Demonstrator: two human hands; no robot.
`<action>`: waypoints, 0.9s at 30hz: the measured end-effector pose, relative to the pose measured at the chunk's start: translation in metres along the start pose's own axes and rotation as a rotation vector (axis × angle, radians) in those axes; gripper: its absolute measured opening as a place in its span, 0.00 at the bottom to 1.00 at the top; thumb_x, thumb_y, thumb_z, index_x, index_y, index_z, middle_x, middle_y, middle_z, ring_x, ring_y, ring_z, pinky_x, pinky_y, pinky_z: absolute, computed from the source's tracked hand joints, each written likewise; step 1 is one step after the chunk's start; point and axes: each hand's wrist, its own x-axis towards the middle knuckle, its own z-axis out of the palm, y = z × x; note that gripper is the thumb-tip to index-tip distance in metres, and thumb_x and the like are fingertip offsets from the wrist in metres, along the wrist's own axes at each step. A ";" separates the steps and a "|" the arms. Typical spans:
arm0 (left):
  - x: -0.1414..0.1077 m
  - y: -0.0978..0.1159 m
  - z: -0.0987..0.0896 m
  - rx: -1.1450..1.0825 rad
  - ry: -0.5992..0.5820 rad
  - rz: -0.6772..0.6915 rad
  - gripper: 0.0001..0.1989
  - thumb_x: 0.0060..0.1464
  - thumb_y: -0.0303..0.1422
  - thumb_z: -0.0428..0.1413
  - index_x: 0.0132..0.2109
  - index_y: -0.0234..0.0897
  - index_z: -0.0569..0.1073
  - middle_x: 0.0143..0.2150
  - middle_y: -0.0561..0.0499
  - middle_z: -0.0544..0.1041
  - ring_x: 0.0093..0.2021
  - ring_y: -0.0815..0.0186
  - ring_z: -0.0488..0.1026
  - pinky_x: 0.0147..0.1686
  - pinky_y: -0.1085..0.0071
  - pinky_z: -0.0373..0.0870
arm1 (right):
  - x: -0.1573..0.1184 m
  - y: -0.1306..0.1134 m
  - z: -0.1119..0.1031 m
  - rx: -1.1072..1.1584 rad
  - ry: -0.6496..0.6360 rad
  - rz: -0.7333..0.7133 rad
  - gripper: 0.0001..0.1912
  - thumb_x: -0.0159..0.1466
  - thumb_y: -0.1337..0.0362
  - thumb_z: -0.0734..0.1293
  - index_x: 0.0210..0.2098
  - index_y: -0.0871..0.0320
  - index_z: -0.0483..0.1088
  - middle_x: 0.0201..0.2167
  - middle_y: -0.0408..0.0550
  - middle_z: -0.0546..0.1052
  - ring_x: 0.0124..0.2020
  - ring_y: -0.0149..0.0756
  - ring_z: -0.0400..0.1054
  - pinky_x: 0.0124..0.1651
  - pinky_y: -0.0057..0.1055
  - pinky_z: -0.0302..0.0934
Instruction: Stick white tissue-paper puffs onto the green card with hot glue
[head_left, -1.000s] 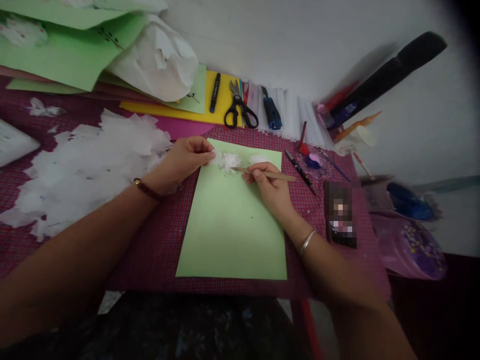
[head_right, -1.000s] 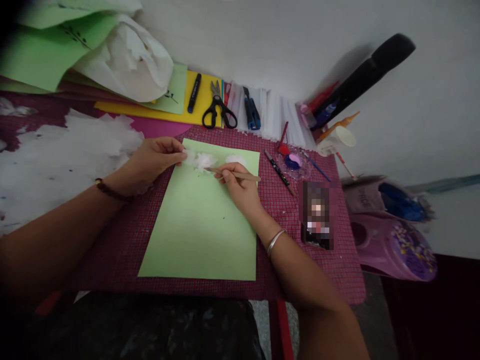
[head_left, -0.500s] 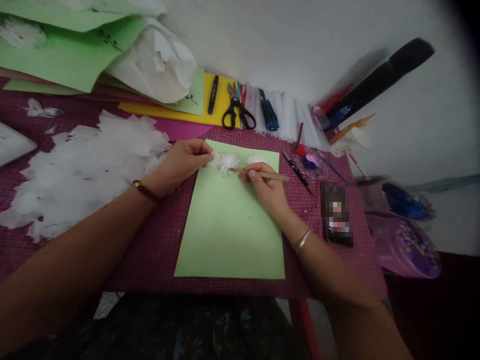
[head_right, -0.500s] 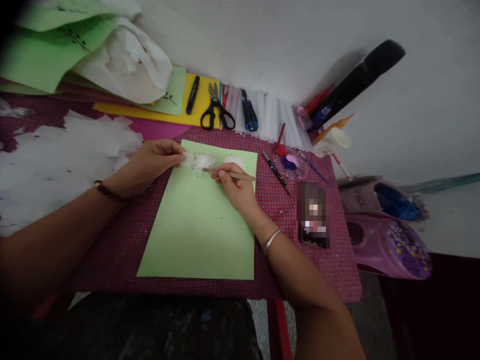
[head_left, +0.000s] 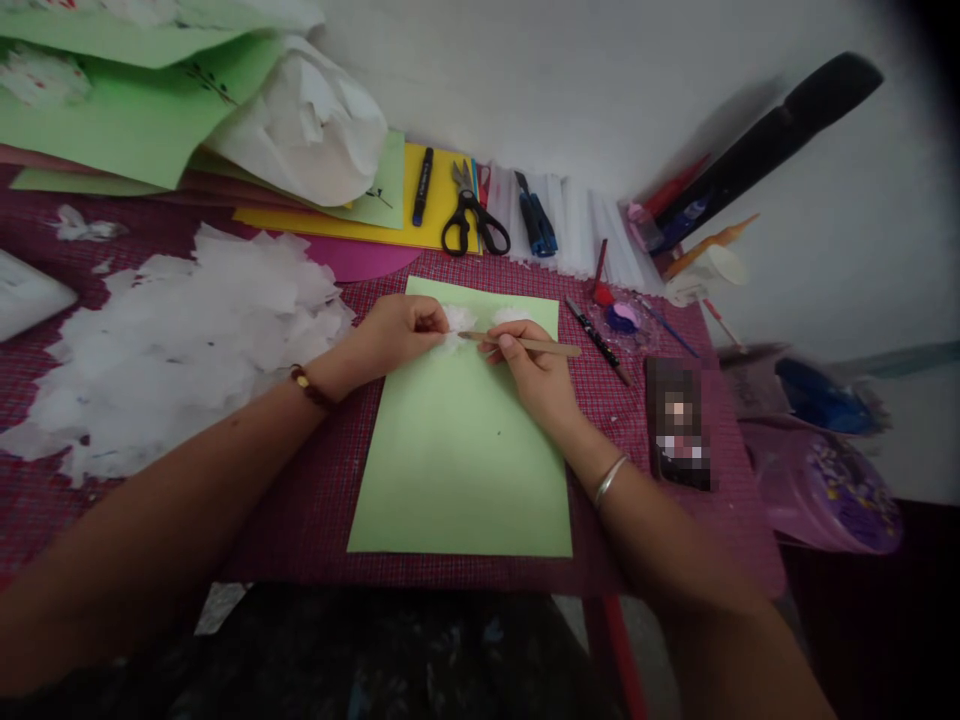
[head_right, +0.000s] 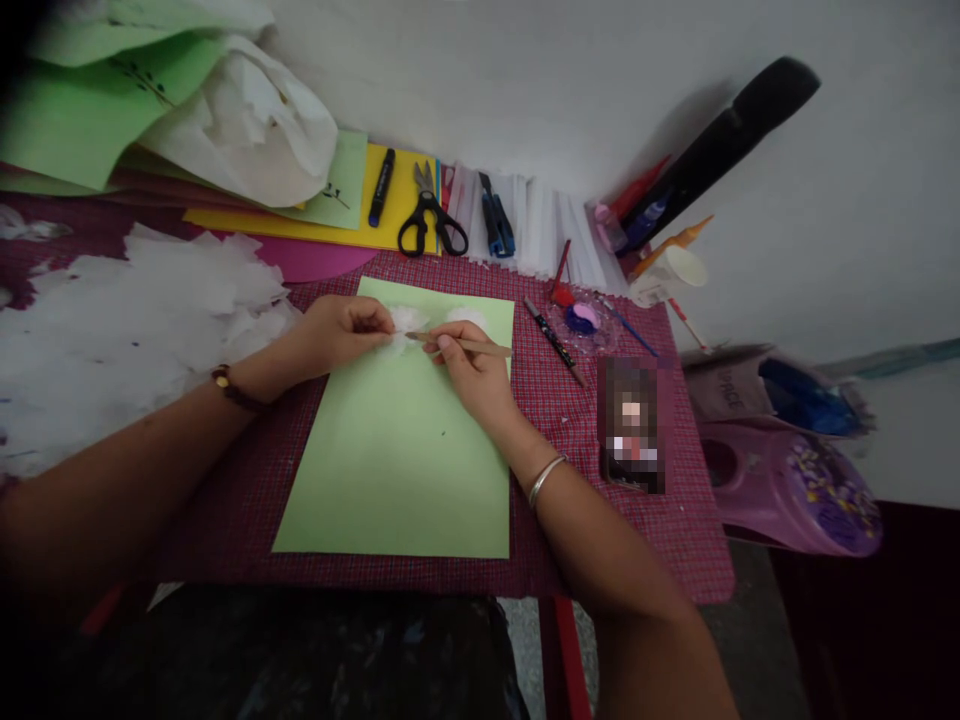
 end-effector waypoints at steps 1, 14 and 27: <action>0.001 0.000 0.002 0.010 0.023 0.004 0.04 0.47 0.30 0.56 0.30 0.34 0.75 0.26 0.52 0.76 0.27 0.69 0.70 0.30 0.72 0.64 | -0.002 -0.001 0.000 0.009 0.027 0.006 0.08 0.68 0.56 0.66 0.38 0.53 0.72 0.32 0.43 0.78 0.33 0.33 0.73 0.39 0.36 0.71; 0.003 0.002 0.004 0.025 0.072 -0.032 0.03 0.48 0.28 0.57 0.30 0.34 0.75 0.28 0.51 0.77 0.29 0.68 0.72 0.31 0.71 0.65 | -0.010 -0.002 -0.002 -0.175 -0.134 -0.099 0.08 0.70 0.59 0.64 0.40 0.52 0.75 0.36 0.44 0.80 0.39 0.35 0.74 0.43 0.35 0.69; 0.001 -0.002 -0.002 0.033 0.099 -0.030 0.09 0.52 0.34 0.57 0.37 0.34 0.77 0.32 0.51 0.79 0.32 0.68 0.71 0.34 0.70 0.67 | -0.012 0.005 0.000 -0.335 -0.206 -0.374 0.11 0.72 0.66 0.61 0.45 0.50 0.75 0.42 0.47 0.79 0.44 0.36 0.73 0.48 0.39 0.68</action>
